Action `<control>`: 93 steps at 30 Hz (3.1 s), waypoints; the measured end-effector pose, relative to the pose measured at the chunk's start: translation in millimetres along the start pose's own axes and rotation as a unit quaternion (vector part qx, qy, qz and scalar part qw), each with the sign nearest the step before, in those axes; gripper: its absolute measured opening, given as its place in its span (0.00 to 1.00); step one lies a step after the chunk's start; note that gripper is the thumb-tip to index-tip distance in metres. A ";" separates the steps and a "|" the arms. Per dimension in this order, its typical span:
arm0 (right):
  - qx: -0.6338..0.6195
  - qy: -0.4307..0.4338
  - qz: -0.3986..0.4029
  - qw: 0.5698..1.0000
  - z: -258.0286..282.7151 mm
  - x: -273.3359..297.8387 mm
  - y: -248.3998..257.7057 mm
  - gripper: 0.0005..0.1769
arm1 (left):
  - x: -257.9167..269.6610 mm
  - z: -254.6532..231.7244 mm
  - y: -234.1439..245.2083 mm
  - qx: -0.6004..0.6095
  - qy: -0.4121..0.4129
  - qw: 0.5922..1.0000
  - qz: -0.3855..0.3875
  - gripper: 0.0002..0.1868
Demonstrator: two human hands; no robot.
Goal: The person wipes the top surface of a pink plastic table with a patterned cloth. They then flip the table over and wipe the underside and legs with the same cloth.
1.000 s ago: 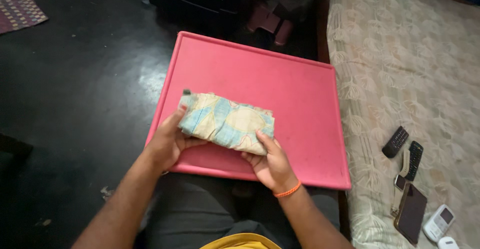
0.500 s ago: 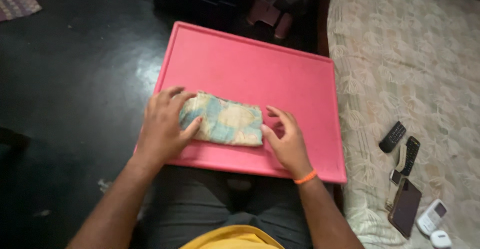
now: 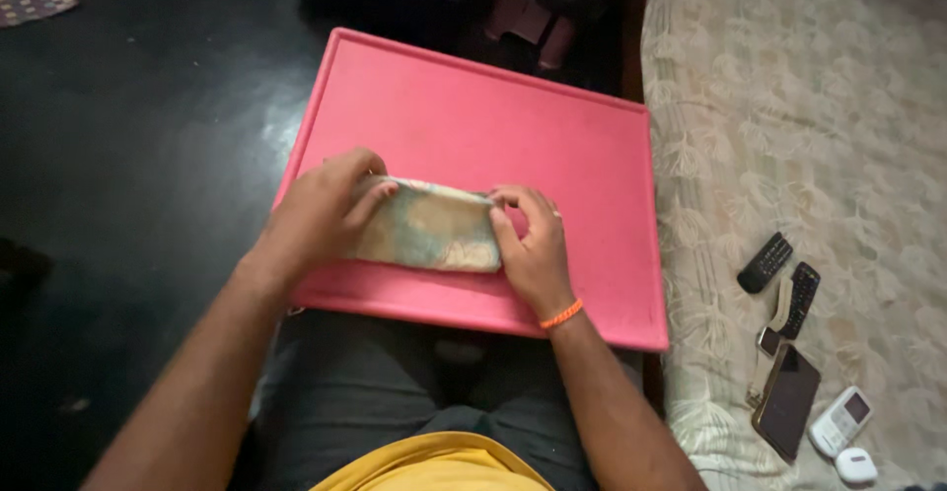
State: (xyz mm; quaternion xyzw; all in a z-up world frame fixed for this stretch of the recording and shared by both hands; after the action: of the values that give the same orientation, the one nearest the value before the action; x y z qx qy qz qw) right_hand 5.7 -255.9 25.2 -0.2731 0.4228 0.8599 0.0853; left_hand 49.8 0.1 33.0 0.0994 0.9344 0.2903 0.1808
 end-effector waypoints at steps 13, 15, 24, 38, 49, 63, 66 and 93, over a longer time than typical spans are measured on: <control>0.007 -0.113 0.068 0.991 -18.4 -17.9 -27.7 0.14 | 3.6 -7.8 -4.9 -0.252 -0.080 0.955 -0.134 0.20; 0.030 -0.086 0.037 0.995 -10.7 -17.7 -20.9 0.15 | 8.3 -17.9 -13.0 -0.256 -0.115 0.955 -0.099 0.20; 0.151 0.110 0.241 0.952 32.0 -14.8 -59.6 0.40 | 24.7 10.2 -62.1 -0.307 -0.139 0.942 0.001 0.33; 0.149 0.034 0.291 0.944 28.6 -7.1 -65.4 0.46 | 0.9 17.8 -50.1 -0.324 0.011 0.938 0.125 0.40; 0.178 0.068 0.331 0.924 29.7 4.7 -58.0 0.50 | 28.3 38.8 -49.9 -0.265 -0.032 0.960 0.081 0.38; 0.223 0.021 0.289 0.931 -15.3 -86.9 -100.2 0.50 | -88.4 77.7 -44.1 -0.244 -0.088 0.962 0.082 0.38; 0.252 -0.001 0.290 0.923 -23.4 -107.9 -103.9 0.50 | -110.0 84.8 -43.6 -0.249 -0.106 0.960 0.077 0.38; 0.206 0.025 0.256 0.944 -47.9 -119.4 -113.2 0.51 | -133.4 119.3 -64.5 -0.277 -0.095 0.954 0.063 0.39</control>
State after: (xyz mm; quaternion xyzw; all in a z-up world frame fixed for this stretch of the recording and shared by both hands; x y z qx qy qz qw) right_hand 167.4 -211.8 -10.8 -0.1539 0.6479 0.7401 -0.0937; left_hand 213.8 -30.6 -58.4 0.1311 0.7877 0.5376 0.2706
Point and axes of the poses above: each hand's wrist, its own x-axis away from the middle knuckle, its own y-axis out of the back of the hand, z = x × y, the point moved 4 cm from there along -x, towards the middle knuckle, and after that the axes turned 7 degrees about x, right-handed, at the moved point
